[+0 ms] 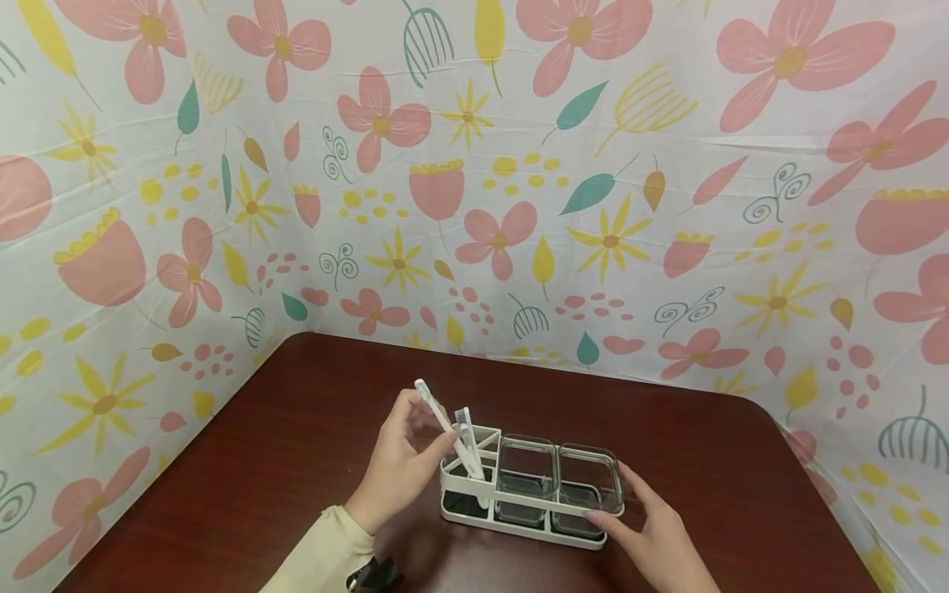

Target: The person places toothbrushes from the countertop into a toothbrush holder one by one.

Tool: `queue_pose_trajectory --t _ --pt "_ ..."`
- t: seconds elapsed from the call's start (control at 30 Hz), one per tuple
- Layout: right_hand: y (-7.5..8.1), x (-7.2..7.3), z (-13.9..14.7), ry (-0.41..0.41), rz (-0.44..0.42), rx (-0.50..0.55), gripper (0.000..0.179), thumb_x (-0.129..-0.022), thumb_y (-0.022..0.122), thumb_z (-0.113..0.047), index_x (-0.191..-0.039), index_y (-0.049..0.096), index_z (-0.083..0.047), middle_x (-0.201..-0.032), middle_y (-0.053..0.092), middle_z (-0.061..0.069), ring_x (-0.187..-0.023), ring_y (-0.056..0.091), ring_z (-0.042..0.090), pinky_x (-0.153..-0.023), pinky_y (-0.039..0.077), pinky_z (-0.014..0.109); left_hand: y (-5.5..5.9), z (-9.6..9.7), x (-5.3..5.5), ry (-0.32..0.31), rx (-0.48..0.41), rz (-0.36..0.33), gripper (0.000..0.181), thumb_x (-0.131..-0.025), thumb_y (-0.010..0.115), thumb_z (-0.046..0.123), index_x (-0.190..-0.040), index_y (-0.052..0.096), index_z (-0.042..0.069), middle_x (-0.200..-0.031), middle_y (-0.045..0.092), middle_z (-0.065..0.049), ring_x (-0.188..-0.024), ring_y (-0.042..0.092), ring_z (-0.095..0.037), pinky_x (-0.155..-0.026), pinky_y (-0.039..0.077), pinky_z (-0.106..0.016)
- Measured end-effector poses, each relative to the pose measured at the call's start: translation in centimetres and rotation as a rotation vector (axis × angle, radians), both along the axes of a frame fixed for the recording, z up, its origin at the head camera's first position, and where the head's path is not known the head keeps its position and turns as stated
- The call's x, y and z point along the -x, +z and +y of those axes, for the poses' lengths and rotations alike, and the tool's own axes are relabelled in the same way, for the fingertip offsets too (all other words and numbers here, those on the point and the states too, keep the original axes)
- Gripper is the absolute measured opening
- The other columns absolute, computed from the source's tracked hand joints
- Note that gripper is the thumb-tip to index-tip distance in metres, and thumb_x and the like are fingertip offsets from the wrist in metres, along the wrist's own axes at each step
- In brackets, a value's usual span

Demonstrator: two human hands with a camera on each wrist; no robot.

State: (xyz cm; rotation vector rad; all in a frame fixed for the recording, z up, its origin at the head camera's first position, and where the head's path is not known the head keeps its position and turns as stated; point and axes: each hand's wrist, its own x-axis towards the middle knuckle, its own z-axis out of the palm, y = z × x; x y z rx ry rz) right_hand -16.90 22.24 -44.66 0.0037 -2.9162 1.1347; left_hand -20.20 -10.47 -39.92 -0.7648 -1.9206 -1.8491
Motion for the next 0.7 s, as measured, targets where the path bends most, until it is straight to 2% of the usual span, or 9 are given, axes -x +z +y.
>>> queue_pose_trajectory --t 0.2,0.37,0.47,0.63,0.7 --pt "0.0 -0.1 0.0 0.001 0.001 -0.003 0.094 -0.083 0.077 -0.047 -0.150 0.034 0.002 -0.125 0.061 0.020 -0.111 0.059 0.037 -0.086 0.050 0.053 -0.4 0.2 0.2 0.026 0.083 0.044 0.028 -0.088 0.067 -0.008 -0.106 0.048 0.001 -0.091 0.067 -0.009 -0.088 0.067 -0.026 -0.070 0.057 -0.036" --pt "-0.1 -0.1 0.0 0.001 0.010 0.005 0.093 -0.083 0.077 -0.047 -0.150 0.034 0.002 -0.124 0.062 0.018 -0.111 0.060 0.036 -0.086 0.050 0.053 -0.6 0.4 0.2 0.077 0.141 0.040 0.030 -0.086 0.069 -0.008 -0.107 0.050 0.004 -0.093 0.069 -0.004 -0.089 0.068 -0.024 -0.075 0.053 -0.034" --pt "-0.1 -0.1 0.0 0.003 0.016 0.008 0.092 -0.083 0.077 -0.046 -0.150 0.034 0.002 -0.124 0.062 0.016 -0.111 0.060 0.035 -0.087 0.049 0.053 -0.8 0.5 0.2 0.078 0.153 0.034 0.030 -0.086 0.068 -0.009 -0.105 0.050 0.005 -0.094 0.069 -0.006 -0.091 0.068 -0.025 -0.079 0.052 -0.036" --pt "-0.2 -0.1 0.1 0.007 0.012 0.014 0.092 -0.084 0.076 -0.046 -0.150 0.034 0.001 -0.125 0.062 0.018 -0.112 0.060 0.035 -0.088 0.049 0.053 -1.1 0.7 0.1 0.101 0.215 0.028 0.026 -0.088 0.068 -0.005 -0.102 0.052 0.010 -0.091 0.066 0.001 -0.088 0.065 -0.016 -0.076 0.050 -0.032" --pt "-0.1 -0.1 0.1 0.006 0.006 0.015 0.092 -0.085 0.076 -0.046 -0.150 0.033 0.001 -0.127 0.060 0.020 -0.112 0.059 0.036 -0.088 0.049 0.053 -1.2 0.7 0.0 0.124 0.256 0.043 0.024 -0.089 0.069 -0.002 -0.100 0.054 0.013 -0.087 0.064 0.005 -0.080 0.060 -0.013 -0.068 0.047 -0.027"
